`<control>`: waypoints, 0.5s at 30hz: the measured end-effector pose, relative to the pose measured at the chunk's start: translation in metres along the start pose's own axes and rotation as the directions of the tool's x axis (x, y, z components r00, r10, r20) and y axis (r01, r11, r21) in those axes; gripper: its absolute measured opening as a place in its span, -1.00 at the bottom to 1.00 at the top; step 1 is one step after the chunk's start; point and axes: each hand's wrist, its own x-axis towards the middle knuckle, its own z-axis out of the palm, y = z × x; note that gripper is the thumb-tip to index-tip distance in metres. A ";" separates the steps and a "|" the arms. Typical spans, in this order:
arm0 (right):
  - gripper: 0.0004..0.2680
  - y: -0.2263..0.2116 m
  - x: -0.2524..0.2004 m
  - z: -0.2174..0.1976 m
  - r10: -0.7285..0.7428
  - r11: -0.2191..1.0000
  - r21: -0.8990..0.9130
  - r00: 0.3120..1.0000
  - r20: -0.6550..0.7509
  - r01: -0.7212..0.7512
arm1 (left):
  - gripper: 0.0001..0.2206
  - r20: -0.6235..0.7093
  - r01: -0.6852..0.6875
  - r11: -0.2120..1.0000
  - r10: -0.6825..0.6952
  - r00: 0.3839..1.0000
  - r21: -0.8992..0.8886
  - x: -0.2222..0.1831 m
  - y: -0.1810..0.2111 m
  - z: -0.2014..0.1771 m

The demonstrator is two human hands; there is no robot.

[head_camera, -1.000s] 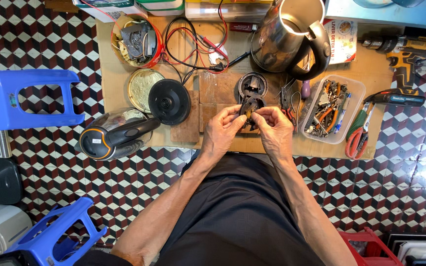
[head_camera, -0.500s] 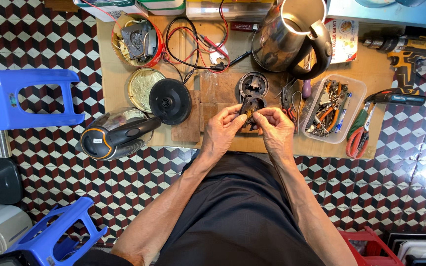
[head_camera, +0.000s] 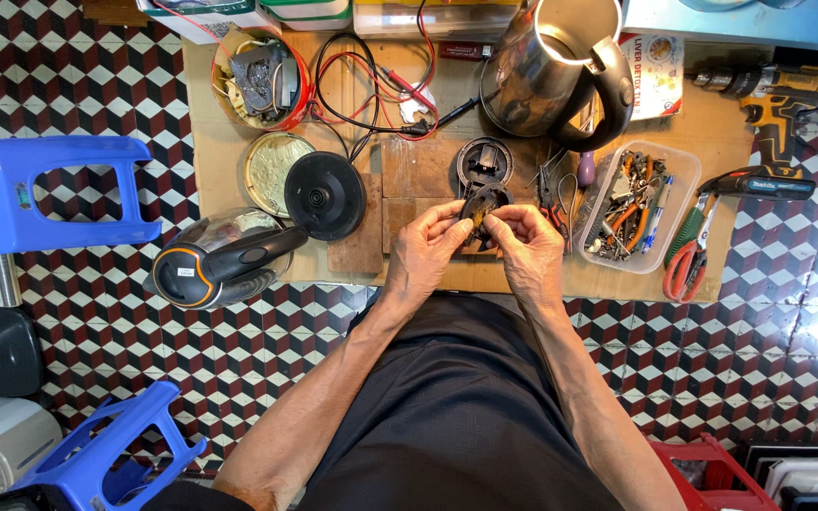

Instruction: The person disassembles a black plastic kettle base, uses pliers to trim a small metal component, and reassembles the base. The person handles the base parts and a metal piece, then secures the base together.

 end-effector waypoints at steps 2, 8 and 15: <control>-0.89 0.000 -0.001 0.000 0.003 1.000 0.007 1.000 0.000 -0.003 | -0.67 -0.003 0.006 1.000 -0.006 1.000 0.005 0.000 0.000 0.000; -0.88 0.000 0.000 -0.001 0.030 0.999 -0.039 0.999 0.036 -0.029 | -0.67 -0.002 0.012 1.000 -0.012 1.000 0.008 -0.001 0.002 -0.001; -0.85 0.004 0.001 -0.004 0.070 0.992 -0.108 0.996 0.062 -0.063 | -0.67 -0.027 0.079 0.996 -0.080 0.996 -0.048 0.002 -0.006 -0.002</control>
